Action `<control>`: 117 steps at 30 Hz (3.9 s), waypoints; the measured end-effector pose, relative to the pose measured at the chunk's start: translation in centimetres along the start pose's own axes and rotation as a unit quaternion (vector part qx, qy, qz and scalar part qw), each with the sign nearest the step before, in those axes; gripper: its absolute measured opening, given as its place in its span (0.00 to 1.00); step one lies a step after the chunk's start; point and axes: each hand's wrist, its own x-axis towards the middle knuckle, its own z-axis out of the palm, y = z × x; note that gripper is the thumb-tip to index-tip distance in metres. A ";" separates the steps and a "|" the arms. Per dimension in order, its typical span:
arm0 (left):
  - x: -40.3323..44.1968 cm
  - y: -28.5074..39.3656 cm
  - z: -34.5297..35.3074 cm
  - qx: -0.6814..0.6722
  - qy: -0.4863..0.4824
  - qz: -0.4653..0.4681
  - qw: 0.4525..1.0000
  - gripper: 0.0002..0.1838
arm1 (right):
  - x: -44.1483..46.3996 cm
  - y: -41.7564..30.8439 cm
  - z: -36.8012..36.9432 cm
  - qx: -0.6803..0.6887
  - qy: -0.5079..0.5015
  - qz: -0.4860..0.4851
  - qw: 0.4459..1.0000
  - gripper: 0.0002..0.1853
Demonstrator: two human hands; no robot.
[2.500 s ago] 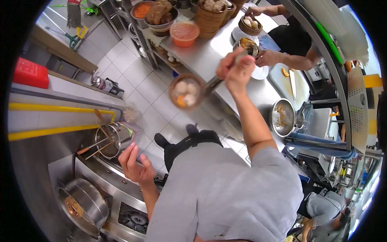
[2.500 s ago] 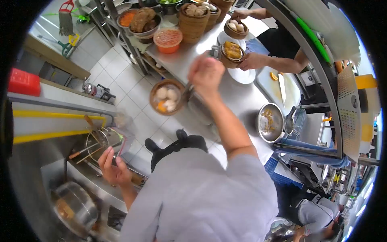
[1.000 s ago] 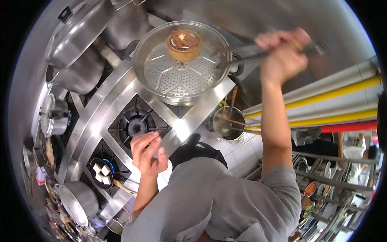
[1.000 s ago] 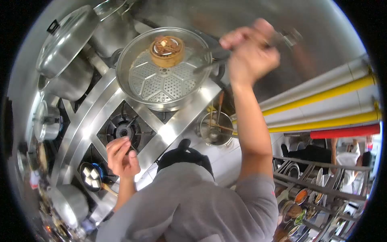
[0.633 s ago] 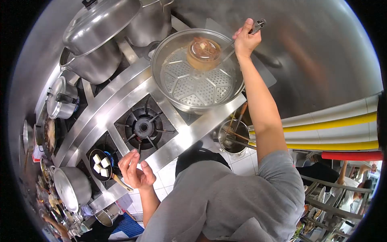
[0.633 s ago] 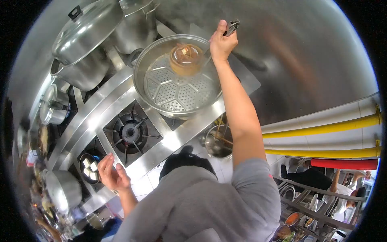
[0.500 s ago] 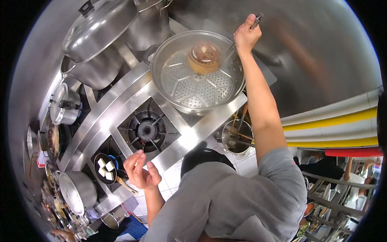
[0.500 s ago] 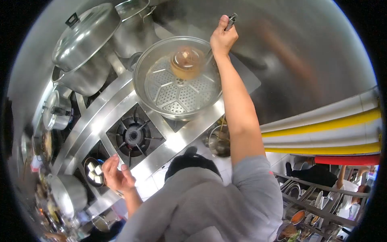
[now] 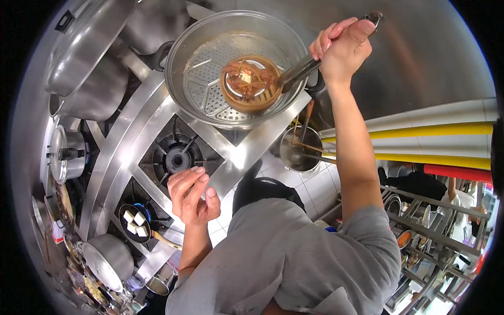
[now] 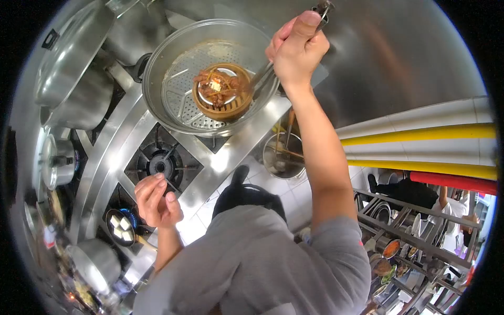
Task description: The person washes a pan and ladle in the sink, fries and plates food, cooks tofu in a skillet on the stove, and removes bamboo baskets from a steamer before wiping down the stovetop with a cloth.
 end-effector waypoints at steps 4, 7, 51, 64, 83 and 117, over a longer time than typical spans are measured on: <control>2.9 -1.8 -1.6 0.028 -0.034 0.073 0.996 0.10 | -1.8 1.7 0.2 -0.011 -0.013 0.009 1.000 0.35; 11.3 -6.8 -7.0 0.176 0.035 0.178 0.968 0.12 | -1.7 2.6 -0.8 0.009 -0.044 0.014 0.999 0.32; 26.1 -7.6 17.1 0.221 -0.396 -0.134 0.881 0.17 | -38.9 26.2 -40.0 -0.298 -0.022 0.396 0.868 0.14; 23.7 -11.9 16.5 0.406 -0.409 0.161 0.801 0.20 | -36.3 26.9 -43.0 -0.379 -0.256 0.523 0.719 0.22; -42.5 41.9 -5.9 0.288 0.048 -0.717 0.633 0.35 | -45.5 31.0 -23.7 -0.374 -0.807 0.041 0.456 0.15; -42.9 51.4 -14.8 0.328 0.467 -0.786 0.238 0.21 | -96.2 25.7 22.0 -0.140 -0.578 0.604 0.530 0.37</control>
